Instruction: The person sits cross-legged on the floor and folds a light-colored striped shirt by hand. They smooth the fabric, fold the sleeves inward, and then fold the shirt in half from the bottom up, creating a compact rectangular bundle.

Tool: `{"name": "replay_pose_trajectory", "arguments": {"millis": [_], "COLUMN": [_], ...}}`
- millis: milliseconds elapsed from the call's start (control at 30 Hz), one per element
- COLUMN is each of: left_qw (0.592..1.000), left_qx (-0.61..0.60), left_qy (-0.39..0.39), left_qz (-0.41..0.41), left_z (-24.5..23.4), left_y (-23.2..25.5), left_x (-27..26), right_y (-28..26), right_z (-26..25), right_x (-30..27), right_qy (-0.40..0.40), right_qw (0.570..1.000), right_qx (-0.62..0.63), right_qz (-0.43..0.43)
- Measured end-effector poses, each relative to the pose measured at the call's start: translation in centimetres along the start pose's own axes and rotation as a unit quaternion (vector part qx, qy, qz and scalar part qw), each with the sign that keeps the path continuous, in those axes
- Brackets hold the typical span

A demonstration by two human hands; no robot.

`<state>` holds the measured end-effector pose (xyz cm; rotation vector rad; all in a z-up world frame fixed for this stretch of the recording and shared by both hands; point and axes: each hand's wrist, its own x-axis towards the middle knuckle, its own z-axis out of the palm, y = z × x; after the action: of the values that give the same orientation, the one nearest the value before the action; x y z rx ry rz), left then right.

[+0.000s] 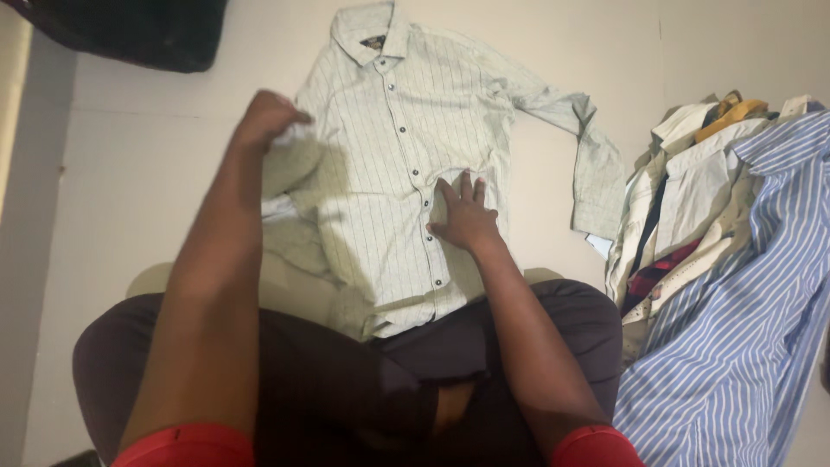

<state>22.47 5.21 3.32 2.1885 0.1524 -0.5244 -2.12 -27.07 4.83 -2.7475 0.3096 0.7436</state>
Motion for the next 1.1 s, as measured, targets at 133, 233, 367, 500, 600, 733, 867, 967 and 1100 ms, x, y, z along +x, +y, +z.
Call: {"name": "replay_pose_trajectory", "arguments": {"millis": [133, 233, 367, 500, 600, 733, 867, 967, 1100], "left_qw": [0.972, 0.893, 0.892, 0.785, 0.873, 0.913, 0.905, 0.902, 0.892], "left_qx": [-0.219, -0.412, 0.227, 0.437, 0.386, 0.288, 0.295, 0.301, 0.273], "left_qy": [-0.019, -0.151, 0.364, 0.324, 0.124, 0.075, 0.111, 0.111, 0.187], "left_qz": [-0.085, 0.103, 0.139, 0.296, 0.271, 0.28, 0.284, 0.288, 0.307], "left_z": [-1.0, -1.9, -0.8, 3.7, 9.5, 15.5, 18.8, 19.1, 18.2], "left_y": [0.0, -1.5, -1.5, 0.1, 3.5, 6.9, 8.2, 9.3, 10.1], "left_x": [3.0, 4.2, 1.8, -0.1, -2.1, -5.1, -3.7, 0.1, 5.5], "right_y": [-0.5, -0.4, -0.3, -0.3, -0.4, -1.0, -1.9, -2.0, -2.7], "right_z": [-0.7, -0.9, -0.6, 0.2, 0.6, 0.5, 0.0, -0.2, -0.6], "right_x": [-0.3, -0.7, -0.8, -0.5, -0.4, -1.0, -1.0, -0.9, -0.7], "right_qy": [0.004, 0.007, 0.024, 0.063, 0.137, 0.136, 0.101, 0.141, 0.214], "right_qw": [1.0, 1.0, 1.0, 0.998, 0.99, 0.99, 0.994, 0.988, 0.972], "right_qx": [-0.006, -0.009, -0.011, -0.008, -0.031, -0.038, -0.039, -0.029, -0.009], "right_qz": [0.004, 0.001, -0.001, 0.006, -0.014, -0.03, -0.029, -0.061, -0.096]}}
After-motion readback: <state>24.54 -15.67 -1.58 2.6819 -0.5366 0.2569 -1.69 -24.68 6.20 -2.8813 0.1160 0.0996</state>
